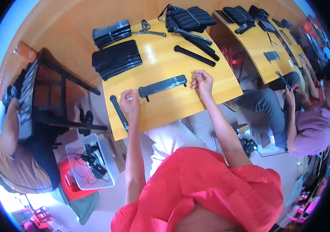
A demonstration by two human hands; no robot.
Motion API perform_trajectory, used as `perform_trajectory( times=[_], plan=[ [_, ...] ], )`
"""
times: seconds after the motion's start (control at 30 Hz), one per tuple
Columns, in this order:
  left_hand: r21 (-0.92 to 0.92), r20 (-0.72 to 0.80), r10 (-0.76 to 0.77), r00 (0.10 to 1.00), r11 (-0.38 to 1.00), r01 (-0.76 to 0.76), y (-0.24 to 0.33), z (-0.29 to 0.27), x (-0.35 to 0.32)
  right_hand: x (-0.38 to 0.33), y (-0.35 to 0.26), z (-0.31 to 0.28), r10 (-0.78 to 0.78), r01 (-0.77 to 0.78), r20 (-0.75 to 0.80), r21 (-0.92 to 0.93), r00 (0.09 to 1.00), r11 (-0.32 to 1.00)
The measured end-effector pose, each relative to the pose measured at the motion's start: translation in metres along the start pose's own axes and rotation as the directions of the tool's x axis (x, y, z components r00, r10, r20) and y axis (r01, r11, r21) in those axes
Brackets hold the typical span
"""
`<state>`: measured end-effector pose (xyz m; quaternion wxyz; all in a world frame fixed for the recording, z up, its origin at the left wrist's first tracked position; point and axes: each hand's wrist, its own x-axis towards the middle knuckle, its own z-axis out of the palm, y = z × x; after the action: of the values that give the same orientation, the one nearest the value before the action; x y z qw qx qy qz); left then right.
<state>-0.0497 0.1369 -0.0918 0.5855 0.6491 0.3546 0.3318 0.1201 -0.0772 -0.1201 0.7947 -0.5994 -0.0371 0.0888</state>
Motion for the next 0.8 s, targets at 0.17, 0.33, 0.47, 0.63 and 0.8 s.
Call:
perform_trajectory(
  times=[0.17,0.33,0.47,0.63,0.8],
  plan=[
    [0.138,-0.233,0.735,0.637,0.673,-0.726,0.183,-0.039,-0.088,-0.005,0.003,-0.023,-0.13,0.12,-0.122,-0.085,0.984,0.989],
    [0.275,-0.193,0.888,0.417,0.457,-0.846,0.189,-0.068,-0.083,-0.005,0.007,-0.004,-0.157,0.146,-0.019,-0.265,0.987,0.953],
    [0.247,-0.194,0.88,0.434,0.472,-0.847,0.186,-0.068,-0.085,-0.003,0.008,-0.005,-0.184,0.165,-0.031,-0.317,0.983,0.934],
    [0.235,-0.186,0.878,0.441,0.475,-0.848,0.186,-0.071,-0.085,0.002,0.022,-0.008,-0.27,0.247,0.004,-0.413,0.963,0.877],
    [0.27,-0.165,0.885,0.436,0.466,-0.843,0.187,-0.086,-0.08,-0.028,-0.011,0.01,-0.514,0.543,0.299,-0.721,0.804,0.43]
  ],
)
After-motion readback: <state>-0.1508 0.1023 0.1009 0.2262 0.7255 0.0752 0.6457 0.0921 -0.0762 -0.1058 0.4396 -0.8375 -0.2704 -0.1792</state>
